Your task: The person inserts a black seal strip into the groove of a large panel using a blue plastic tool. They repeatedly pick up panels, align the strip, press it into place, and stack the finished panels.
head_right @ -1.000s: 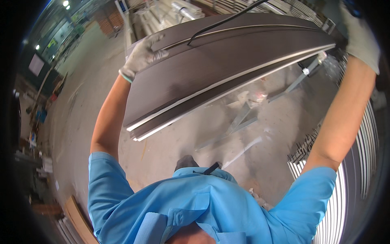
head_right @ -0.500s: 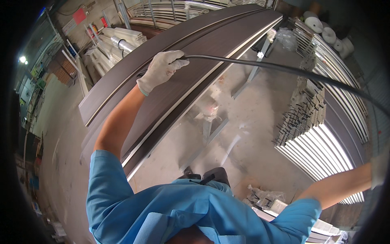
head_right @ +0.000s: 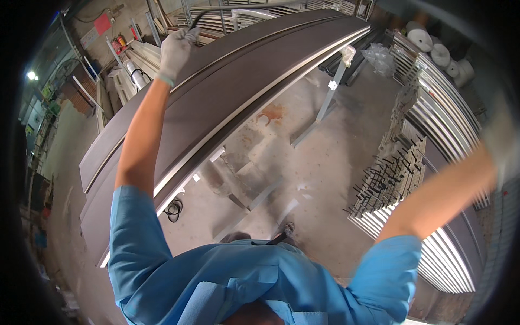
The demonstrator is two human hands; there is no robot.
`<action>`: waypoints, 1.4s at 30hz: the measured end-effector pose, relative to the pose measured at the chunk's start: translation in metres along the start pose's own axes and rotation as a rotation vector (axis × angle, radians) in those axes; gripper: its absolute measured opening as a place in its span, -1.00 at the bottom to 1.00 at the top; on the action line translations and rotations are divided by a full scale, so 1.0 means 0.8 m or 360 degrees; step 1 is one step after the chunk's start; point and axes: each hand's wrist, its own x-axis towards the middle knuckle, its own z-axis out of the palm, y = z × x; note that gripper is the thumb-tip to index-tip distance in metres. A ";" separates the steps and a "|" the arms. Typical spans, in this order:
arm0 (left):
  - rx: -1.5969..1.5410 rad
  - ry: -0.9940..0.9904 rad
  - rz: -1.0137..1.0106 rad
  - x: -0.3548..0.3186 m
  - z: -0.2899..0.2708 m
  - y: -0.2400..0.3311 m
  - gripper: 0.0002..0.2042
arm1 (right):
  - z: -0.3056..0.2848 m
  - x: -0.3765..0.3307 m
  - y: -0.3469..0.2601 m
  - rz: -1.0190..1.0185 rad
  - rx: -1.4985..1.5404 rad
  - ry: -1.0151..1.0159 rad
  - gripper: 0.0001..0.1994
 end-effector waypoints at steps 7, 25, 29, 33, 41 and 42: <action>0.0736 -0.0743 -0.0808 0.005 0.121 -0.151 -0.66 | 0.113 -0.083 0.196 0.0479 -0.0226 -0.0654 -0.42; 0.0999 -0.0784 -0.0265 0.007 0.173 -0.239 -0.45 | 0.039 -0.313 0.381 0.1527 -0.0398 -0.0114 -0.65; 0.1132 -0.0963 -0.0242 0.010 0.186 -0.225 -0.47 | 0.054 -0.313 0.396 0.1763 -0.0203 0.0017 -0.69; 0.1230 -0.1014 -0.0333 0.006 0.189 -0.224 -0.51 | 0.072 -0.306 0.419 0.1718 -0.0085 -0.0019 -0.75; 0.1334 -0.0918 -0.0676 -0.021 0.157 -0.172 -0.47 | 0.118 -0.236 0.476 0.1624 0.0042 -0.0375 -0.79; 0.1397 -0.0936 -0.0798 -0.023 0.153 -0.162 -0.46 | 0.127 -0.224 0.484 0.1649 0.0086 -0.0418 -0.78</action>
